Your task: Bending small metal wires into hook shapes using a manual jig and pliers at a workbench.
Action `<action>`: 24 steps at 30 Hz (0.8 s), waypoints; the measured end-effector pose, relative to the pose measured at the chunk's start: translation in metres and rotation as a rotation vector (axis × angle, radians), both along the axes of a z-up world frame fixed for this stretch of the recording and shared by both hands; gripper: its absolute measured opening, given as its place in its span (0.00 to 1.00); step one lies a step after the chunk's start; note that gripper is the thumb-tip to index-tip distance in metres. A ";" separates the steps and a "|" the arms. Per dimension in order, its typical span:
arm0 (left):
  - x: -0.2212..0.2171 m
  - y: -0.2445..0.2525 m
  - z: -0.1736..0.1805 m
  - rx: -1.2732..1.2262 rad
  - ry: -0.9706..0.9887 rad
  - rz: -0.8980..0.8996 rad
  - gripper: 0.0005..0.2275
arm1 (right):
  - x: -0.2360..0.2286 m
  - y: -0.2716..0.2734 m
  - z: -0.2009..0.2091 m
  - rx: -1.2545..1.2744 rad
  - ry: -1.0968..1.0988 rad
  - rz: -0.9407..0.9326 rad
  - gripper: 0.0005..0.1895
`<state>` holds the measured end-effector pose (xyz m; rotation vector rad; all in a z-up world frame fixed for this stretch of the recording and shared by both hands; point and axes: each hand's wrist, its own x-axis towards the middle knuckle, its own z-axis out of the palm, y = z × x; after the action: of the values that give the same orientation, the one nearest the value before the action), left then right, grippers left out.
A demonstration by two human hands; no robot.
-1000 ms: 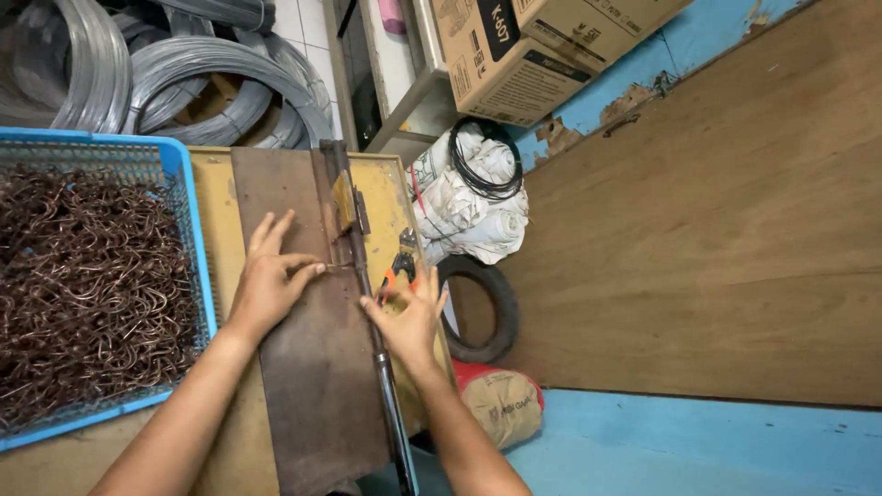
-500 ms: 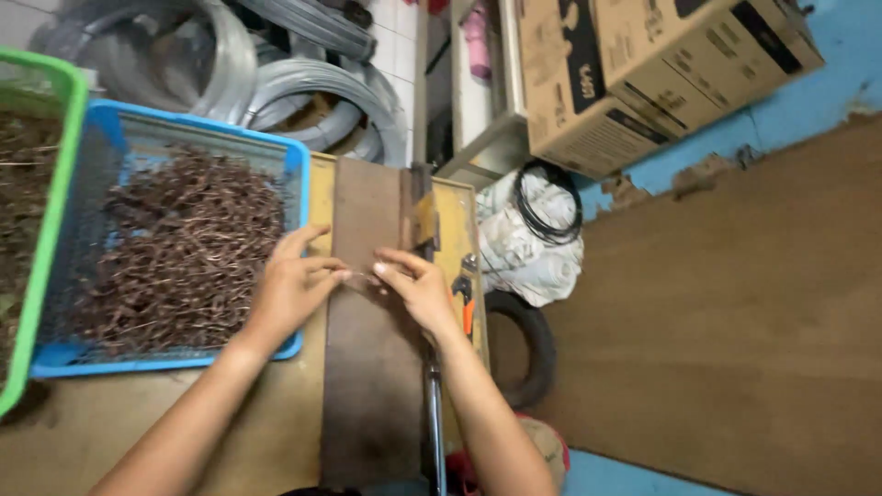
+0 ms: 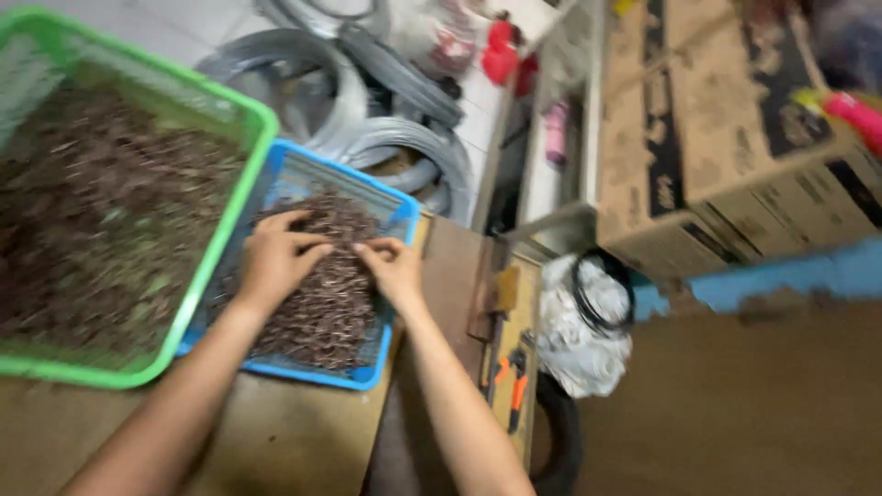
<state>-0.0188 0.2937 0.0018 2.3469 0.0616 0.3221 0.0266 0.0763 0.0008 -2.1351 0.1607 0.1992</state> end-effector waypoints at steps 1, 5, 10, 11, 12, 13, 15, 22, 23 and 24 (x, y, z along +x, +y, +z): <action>0.005 -0.001 -0.009 0.002 0.014 0.040 0.05 | 0.001 0.003 0.003 0.002 0.014 0.040 0.20; 0.019 -0.001 -0.011 -0.074 0.134 -0.002 0.07 | 0.001 0.002 0.018 -0.087 -0.086 0.092 0.15; 0.000 0.008 0.037 -0.065 0.159 0.051 0.07 | -0.002 0.020 0.054 -0.055 -0.299 0.058 0.13; -0.010 0.017 0.053 -0.105 0.127 0.020 0.08 | -0.003 0.032 0.068 -0.094 -0.373 0.077 0.10; -0.025 0.024 0.068 -0.146 0.102 -0.013 0.08 | -0.008 0.041 0.080 -0.134 -0.440 0.094 0.08; -0.039 0.042 0.078 -0.147 0.104 -0.001 0.08 | -0.013 0.060 0.087 -0.131 -0.437 0.106 0.08; -0.062 0.074 0.096 -0.113 0.095 0.004 0.08 | -0.021 0.096 0.103 -0.150 -0.521 0.269 0.06; -0.121 0.191 0.085 0.154 0.118 0.136 0.08 | -0.047 0.217 0.088 -0.335 -0.599 0.605 0.07; -0.125 0.203 0.079 0.224 0.165 0.159 0.09 | -0.047 0.229 0.084 -0.425 -0.622 0.787 0.07; -0.131 0.213 0.072 0.292 0.218 0.181 0.10 | -0.049 0.241 0.077 -0.513 -0.636 0.972 0.08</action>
<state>-0.1496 0.5067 0.0736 2.6655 0.3556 0.1699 -0.0222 0.3170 0.0782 -2.4949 -1.3320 0.0185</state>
